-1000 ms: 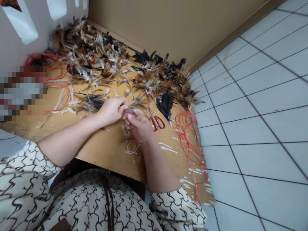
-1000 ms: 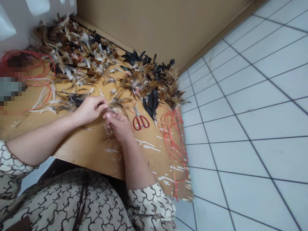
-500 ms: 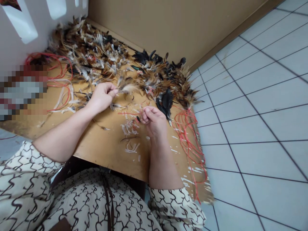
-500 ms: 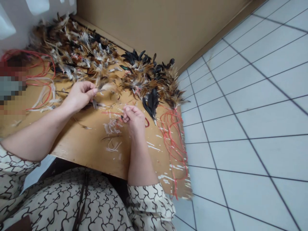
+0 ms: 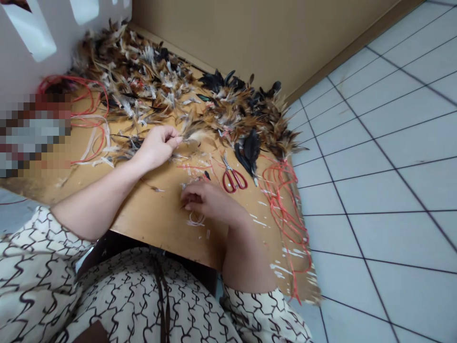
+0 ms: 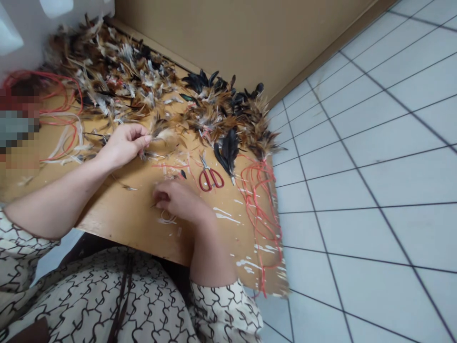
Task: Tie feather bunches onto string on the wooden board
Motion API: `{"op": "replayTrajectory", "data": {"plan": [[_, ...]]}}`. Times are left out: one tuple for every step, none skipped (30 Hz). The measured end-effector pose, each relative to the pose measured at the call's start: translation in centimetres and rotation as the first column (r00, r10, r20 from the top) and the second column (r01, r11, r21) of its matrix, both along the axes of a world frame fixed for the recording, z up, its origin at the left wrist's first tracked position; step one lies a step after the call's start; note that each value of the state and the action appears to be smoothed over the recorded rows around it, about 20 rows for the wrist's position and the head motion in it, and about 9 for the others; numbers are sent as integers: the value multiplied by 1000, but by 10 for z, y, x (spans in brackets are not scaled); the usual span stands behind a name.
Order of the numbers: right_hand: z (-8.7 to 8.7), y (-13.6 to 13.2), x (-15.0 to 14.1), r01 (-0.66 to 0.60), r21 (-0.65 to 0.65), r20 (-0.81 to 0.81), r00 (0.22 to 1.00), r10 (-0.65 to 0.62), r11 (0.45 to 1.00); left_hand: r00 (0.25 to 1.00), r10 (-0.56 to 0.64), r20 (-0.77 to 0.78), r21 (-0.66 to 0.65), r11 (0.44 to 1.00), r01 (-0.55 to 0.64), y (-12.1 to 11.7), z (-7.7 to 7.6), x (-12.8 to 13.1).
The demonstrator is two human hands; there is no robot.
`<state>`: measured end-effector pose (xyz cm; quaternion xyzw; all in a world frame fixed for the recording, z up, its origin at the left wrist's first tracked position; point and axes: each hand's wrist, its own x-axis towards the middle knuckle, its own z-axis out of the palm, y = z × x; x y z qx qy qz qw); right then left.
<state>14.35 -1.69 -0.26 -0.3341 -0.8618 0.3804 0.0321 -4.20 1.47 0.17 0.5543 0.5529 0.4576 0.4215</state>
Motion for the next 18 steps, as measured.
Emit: {"op": "replayTrajectory", "data": {"plan": [[1,-1,-3,-14,13,25,1000,14,1000,1000,-6,-2,0,1000,6,0,0,0],[1,-3,-5,-22,24,42,999,21,999,1000,-9,-3,0,1000,9,0,-1,0],[2,-4,-7,-20,33,46,999,18,999,1000,-13,-3,0,1000,13,0,-1,1],[3,-5,-8,-8,36,31,999,7,999,1000,-17,-1,-1,1000,17,0,-1,1],[3,-6,-8,19,30,-9,1000,-19,999,1000,-20,3,-2,1000,20,0,-2,1],[4,-6,-8,69,9,-76,995,-68,998,1000,-22,11,-2,1000,22,0,-2,1],[4,-6,-8,140,-35,-167,975,-144,990,999,-23,23,-5,1000,23,0,-2,2],[3,-6,-7,225,-104,-267,932,-245,969,999,-25,39,-11,1000,25,0,-2,2],[3,-5,-7,310,-192,-361,860,-361,931,998,-29,58,-21,999,30,-1,-3,3],[2,-4,-6,384,-289,-441,760,-478,877,996,-38,81,-33,999,41,-1,-3,4],[0,-2,-6,434,-386,-497,645,-580,814,993,-53,106,-46,997,58,-2,-4,4],[-2,0,-5,460,-472,-530,534,-659,752,988,-75,133,-58,995,83,-3,-5,6],[-4,3,-5,465,-545,-543,438,-716,698,982,-101,161,-70,991,114,-3,-6,7],[-5,5,-5,456,-602,-544,366,-755,655,973,-130,190,-81,986,147,-4,-7,8],[-7,7,-5,438,-646,-538,320,-780,625,964,-154,217,-94,980,178,-4,-7,9],[-8,9,-6,416,-679,-528,296,-796,605,955,-174,241,-107,973,204,-5,-8,11],[-10,11,-6,395,-703,-519,284,-806,592,947,-187,260,-121,967,225,-6,-9,12],[-10,11,-6,377,-720,-513,276,-813,582,942,-195,272,-134,962,238,-6,-9,13]]}}
